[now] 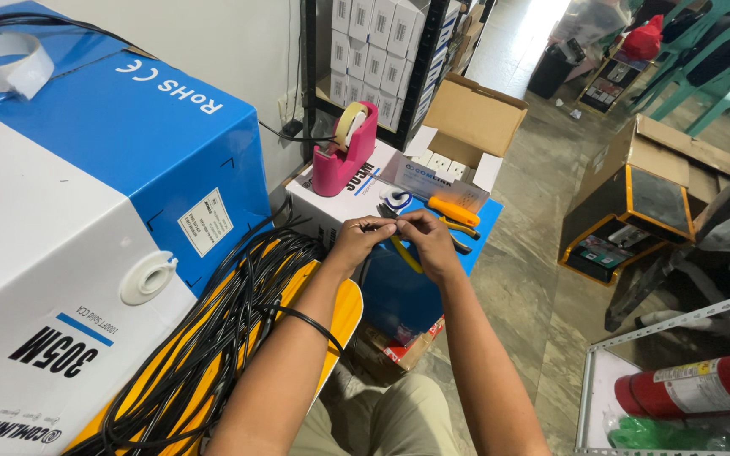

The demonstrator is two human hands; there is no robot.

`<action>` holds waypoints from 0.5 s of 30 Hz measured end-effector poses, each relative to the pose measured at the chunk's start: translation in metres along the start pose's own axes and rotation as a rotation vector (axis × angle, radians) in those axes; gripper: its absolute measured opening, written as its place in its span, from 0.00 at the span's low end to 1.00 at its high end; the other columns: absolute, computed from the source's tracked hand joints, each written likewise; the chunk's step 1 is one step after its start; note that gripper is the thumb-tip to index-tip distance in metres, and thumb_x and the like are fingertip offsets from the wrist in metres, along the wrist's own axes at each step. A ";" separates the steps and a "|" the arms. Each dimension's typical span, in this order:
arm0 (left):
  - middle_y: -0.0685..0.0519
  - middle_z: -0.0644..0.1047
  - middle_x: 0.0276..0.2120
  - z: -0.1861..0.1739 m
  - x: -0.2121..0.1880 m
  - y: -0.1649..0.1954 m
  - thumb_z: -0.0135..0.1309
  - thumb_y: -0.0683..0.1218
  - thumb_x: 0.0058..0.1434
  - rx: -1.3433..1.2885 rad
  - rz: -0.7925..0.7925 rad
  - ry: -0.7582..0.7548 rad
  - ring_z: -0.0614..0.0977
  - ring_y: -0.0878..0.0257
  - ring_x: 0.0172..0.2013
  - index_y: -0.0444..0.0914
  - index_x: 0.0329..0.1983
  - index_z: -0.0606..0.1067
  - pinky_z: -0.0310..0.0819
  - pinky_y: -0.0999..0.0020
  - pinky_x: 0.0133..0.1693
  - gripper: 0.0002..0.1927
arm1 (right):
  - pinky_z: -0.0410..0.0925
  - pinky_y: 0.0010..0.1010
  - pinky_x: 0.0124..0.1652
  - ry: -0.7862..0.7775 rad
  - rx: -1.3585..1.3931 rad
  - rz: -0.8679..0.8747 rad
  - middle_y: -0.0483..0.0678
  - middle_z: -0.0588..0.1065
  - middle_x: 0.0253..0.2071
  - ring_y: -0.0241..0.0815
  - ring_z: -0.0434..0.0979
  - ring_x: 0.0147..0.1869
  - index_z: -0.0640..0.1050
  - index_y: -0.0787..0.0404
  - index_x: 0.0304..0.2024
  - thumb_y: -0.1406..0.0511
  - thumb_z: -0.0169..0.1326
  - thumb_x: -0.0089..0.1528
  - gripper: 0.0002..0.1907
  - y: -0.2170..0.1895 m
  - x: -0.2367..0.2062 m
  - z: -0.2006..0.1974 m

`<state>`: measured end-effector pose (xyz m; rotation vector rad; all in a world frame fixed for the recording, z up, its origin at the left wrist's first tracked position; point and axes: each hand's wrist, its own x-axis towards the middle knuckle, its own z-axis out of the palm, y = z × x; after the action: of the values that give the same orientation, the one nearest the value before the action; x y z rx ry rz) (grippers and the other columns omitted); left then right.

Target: The person sits at a workbench and strips the insulation from the end of a black cable using pliers, working the wire end repeatedly. They then pick up a white electrical outlet faceplate and use a screwdriver to work on its terminals, holding the outlet with one hand while turning the screwdriver with the other.

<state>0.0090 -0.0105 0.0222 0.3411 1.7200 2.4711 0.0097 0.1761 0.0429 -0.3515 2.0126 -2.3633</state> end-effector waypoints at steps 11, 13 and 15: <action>0.53 0.84 0.39 0.001 0.002 -0.004 0.64 0.43 0.59 0.090 -0.008 0.019 0.81 0.70 0.40 0.33 0.44 0.83 0.75 0.74 0.46 0.12 | 0.68 0.24 0.42 0.043 -0.105 0.007 0.43 0.76 0.37 0.32 0.73 0.40 0.78 0.65 0.41 0.67 0.58 0.64 0.07 0.005 0.002 -0.004; 0.53 0.84 0.38 0.001 0.004 -0.007 0.64 0.43 0.59 0.072 -0.016 0.012 0.81 0.69 0.40 0.33 0.45 0.83 0.75 0.74 0.46 0.12 | 0.68 0.24 0.42 0.045 -0.105 0.007 0.43 0.76 0.37 0.32 0.73 0.40 0.78 0.65 0.41 0.67 0.58 0.64 0.07 0.006 0.002 -0.004; 0.53 0.84 0.38 0.000 0.005 -0.009 0.64 0.43 0.60 0.056 -0.020 0.003 0.81 0.69 0.40 0.33 0.45 0.83 0.75 0.74 0.46 0.12 | 0.68 0.24 0.42 0.050 -0.109 0.006 0.43 0.76 0.36 0.31 0.73 0.39 0.77 0.65 0.40 0.67 0.58 0.64 0.07 0.007 0.002 -0.005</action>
<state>0.0035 -0.0059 0.0145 0.3242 1.7883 2.4148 0.0056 0.1790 0.0357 -0.2911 2.1674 -2.2870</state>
